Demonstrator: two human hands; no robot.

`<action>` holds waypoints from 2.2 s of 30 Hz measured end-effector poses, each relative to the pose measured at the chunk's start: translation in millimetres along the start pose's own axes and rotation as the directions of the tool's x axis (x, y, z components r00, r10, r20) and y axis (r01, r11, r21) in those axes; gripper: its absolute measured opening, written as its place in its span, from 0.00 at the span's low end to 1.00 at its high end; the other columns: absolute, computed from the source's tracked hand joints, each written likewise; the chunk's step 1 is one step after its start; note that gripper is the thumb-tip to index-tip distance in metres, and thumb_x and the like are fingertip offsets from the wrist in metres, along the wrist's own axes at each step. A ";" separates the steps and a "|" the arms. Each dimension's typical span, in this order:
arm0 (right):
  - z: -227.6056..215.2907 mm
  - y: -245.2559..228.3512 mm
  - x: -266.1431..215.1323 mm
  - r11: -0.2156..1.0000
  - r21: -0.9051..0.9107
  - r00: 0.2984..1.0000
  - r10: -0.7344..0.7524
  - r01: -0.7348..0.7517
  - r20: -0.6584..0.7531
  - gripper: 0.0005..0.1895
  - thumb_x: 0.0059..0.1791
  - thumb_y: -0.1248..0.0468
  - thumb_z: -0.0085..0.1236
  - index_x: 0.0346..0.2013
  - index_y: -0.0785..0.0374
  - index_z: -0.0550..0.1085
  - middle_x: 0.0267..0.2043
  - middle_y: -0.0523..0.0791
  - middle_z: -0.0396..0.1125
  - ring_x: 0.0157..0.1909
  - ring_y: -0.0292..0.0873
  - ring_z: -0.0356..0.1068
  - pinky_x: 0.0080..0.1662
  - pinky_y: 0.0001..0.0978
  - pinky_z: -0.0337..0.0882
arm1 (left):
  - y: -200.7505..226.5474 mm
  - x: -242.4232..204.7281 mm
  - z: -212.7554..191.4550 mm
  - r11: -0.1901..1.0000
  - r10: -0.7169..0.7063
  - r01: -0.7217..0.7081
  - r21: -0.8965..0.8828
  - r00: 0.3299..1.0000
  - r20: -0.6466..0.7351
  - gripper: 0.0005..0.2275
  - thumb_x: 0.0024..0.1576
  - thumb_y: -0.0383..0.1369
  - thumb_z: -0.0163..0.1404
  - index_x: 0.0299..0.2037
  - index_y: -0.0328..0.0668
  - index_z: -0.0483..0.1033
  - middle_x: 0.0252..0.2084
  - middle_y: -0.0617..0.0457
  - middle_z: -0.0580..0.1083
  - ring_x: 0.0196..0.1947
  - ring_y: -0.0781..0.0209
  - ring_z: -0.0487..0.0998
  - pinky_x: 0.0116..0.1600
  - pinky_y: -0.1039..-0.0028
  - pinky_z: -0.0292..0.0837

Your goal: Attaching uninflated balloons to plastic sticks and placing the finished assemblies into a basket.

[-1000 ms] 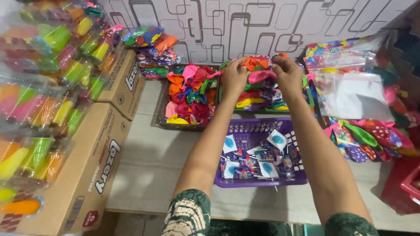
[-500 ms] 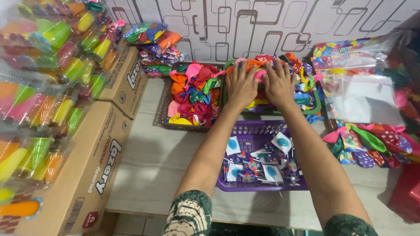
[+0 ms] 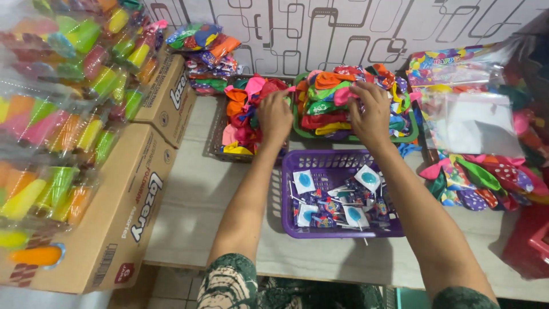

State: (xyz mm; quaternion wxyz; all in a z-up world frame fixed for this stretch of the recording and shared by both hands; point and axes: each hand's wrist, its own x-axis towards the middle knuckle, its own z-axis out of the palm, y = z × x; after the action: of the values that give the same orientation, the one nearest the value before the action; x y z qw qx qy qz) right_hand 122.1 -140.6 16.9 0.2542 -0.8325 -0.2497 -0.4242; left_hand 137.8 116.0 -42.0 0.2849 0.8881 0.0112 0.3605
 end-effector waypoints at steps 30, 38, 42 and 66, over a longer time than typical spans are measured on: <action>-82.8 -91.8 -77.0 0.731 0.296 0.772 0.481 -0.615 0.416 0.10 0.53 0.66 0.58 0.46 0.52 0.82 0.36 0.46 0.77 0.46 0.45 0.78 0.49 0.38 0.74 | 36.8 -37.4 -98.5 0.533 -0.479 0.500 -0.683 0.843 0.244 0.09 0.47 0.29 0.51 0.37 0.40 0.76 0.26 0.49 0.78 0.25 0.63 0.81 0.31 0.76 0.79; -72.6 -54.7 -124.6 0.864 -0.099 0.727 0.472 -0.494 0.498 0.15 0.49 0.61 0.59 0.51 0.51 0.79 0.47 0.49 0.74 0.52 0.57 0.74 0.54 0.52 0.72 | 75.0 -108.2 -102.4 0.772 -0.243 0.479 -0.417 0.829 0.503 0.09 0.54 0.35 0.47 0.44 0.49 0.73 0.43 0.48 0.80 0.51 0.47 0.79 0.57 0.59 0.71; -51.6 -30.9 -137.4 0.875 -0.060 0.735 0.439 -0.481 0.517 0.22 0.49 0.63 0.59 0.59 0.50 0.75 0.56 0.53 0.70 0.59 0.64 0.70 0.59 0.59 0.69 | 99.3 -98.8 -105.2 0.793 -0.267 0.499 -0.349 0.800 0.538 0.10 0.58 0.36 0.43 0.48 0.52 0.69 0.52 0.44 0.78 0.60 0.40 0.74 0.64 0.53 0.66; -13.9 -4.3 -169.7 0.925 -0.357 0.607 0.360 -0.131 0.708 0.17 0.45 0.53 0.61 0.46 0.52 0.80 0.47 0.52 0.73 0.51 0.61 0.75 0.50 0.51 0.77 | 98.3 -143.2 -47.9 0.441 -0.285 0.627 -0.642 0.776 0.562 0.10 0.53 0.21 0.47 0.42 0.37 0.79 0.52 0.33 0.77 0.41 0.54 0.84 0.47 0.68 0.81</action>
State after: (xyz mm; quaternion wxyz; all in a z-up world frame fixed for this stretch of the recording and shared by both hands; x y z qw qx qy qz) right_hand 23.8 -180.2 -116.5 0.0661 -0.9854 -0.1553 -0.0243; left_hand -17.4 25.2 -54.5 0.7377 0.6717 0.0375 0.0566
